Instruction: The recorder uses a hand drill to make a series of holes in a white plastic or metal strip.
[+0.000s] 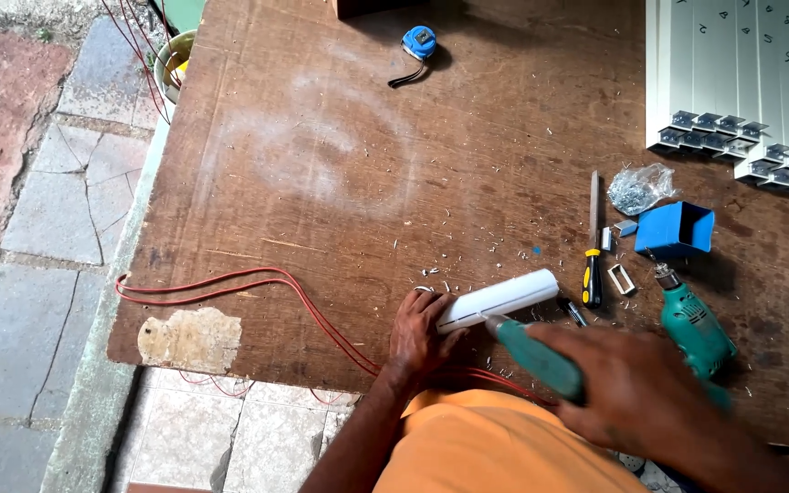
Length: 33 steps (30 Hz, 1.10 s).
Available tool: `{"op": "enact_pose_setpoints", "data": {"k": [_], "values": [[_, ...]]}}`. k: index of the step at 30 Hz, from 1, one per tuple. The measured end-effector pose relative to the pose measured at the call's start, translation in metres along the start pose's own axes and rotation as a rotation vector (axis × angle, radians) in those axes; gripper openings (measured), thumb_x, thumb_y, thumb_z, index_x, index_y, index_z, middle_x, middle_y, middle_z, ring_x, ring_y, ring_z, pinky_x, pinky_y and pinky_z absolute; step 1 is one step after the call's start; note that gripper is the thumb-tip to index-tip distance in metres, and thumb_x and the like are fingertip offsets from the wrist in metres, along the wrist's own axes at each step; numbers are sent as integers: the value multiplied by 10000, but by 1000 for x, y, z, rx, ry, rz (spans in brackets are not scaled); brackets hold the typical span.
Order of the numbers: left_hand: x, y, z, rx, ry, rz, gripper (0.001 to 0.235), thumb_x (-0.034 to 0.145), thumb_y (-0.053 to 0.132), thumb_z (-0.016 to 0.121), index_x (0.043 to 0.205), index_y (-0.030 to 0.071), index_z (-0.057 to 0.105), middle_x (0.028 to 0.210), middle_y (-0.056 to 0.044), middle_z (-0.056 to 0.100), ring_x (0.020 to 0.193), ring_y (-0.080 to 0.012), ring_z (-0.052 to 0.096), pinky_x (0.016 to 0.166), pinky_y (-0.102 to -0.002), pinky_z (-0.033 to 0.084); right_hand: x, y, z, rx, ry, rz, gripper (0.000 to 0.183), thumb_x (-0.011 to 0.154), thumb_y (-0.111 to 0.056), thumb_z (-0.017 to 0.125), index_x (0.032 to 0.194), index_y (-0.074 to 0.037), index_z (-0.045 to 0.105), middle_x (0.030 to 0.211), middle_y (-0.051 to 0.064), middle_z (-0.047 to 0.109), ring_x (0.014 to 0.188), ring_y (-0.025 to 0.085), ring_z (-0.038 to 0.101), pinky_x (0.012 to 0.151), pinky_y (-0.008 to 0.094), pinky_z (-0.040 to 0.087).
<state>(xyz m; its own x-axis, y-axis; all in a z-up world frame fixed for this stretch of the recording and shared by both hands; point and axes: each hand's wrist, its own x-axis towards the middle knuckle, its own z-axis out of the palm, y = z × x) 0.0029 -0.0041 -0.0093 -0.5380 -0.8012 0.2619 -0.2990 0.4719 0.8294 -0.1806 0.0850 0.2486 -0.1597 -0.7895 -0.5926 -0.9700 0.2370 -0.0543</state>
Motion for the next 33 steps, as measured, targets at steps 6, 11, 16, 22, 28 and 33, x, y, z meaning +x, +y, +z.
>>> {"op": "enact_pose_setpoints", "data": {"k": [6, 11, 16, 22, 28, 33], "values": [[0, 7, -12, -1, -8, -23, 543, 752, 249, 858, 1226, 45, 688, 1145, -150, 663, 1100, -354, 589, 983, -464, 497, 1, -24, -25, -56, -130, 77, 921, 708, -418, 827, 1541, -413, 434, 1271, 50, 677, 1064, 282, 721, 925, 431, 607], [2, 7, -6, 52, -41, -38, 583, 734, 288, 876, 1224, 44, 674, 1148, -151, 646, 1103, -355, 580, 985, -474, 477, -17, 27, -31, 111, 64, -44, 970, 576, -410, 865, 1486, -381, 530, 1254, 53, 750, 1015, 271, 777, 864, 441, 621], [-4, -10, -7, 152, -127, -76, 642, 726, 338, 876, 1287, 105, 667, 1229, -121, 650, 1158, -317, 586, 1040, -456, 472, -38, 31, -49, 120, -158, 445, 1018, 616, -367, 857, 1536, -503, 443, 1284, -32, 741, 928, 197, 781, 902, 354, 666], [20, 43, -41, 343, -142, -17, 791, 659, 440, 886, 1311, 71, 632, 1278, -144, 628, 1170, -355, 557, 999, -521, 419, -53, 30, -48, 166, -218, 522, 900, 758, -366, 810, 1556, -496, 414, 1144, 0, 774, 915, 201, 789, 898, 357, 678], [12, 17, 8, 321, -171, -96, 624, 720, 361, 854, 1279, 137, 691, 1274, -67, 689, 1177, -289, 605, 961, -468, 484, -56, 23, -34, 212, -127, 377, 910, 676, -400, 845, 1502, -452, 466, 1198, 12, 773, 985, 190, 804, 934, 358, 635], [13, 19, 4, 289, -126, -85, 598, 701, 347, 862, 1242, 138, 716, 1230, -59, 710, 1128, -279, 625, 938, -454, 507, -46, 20, -13, 174, -120, 322, 981, 638, -401, 836, 1533, -454, 437, 1261, 16, 722, 1025, 213, 774, 952, 373, 622]]}}
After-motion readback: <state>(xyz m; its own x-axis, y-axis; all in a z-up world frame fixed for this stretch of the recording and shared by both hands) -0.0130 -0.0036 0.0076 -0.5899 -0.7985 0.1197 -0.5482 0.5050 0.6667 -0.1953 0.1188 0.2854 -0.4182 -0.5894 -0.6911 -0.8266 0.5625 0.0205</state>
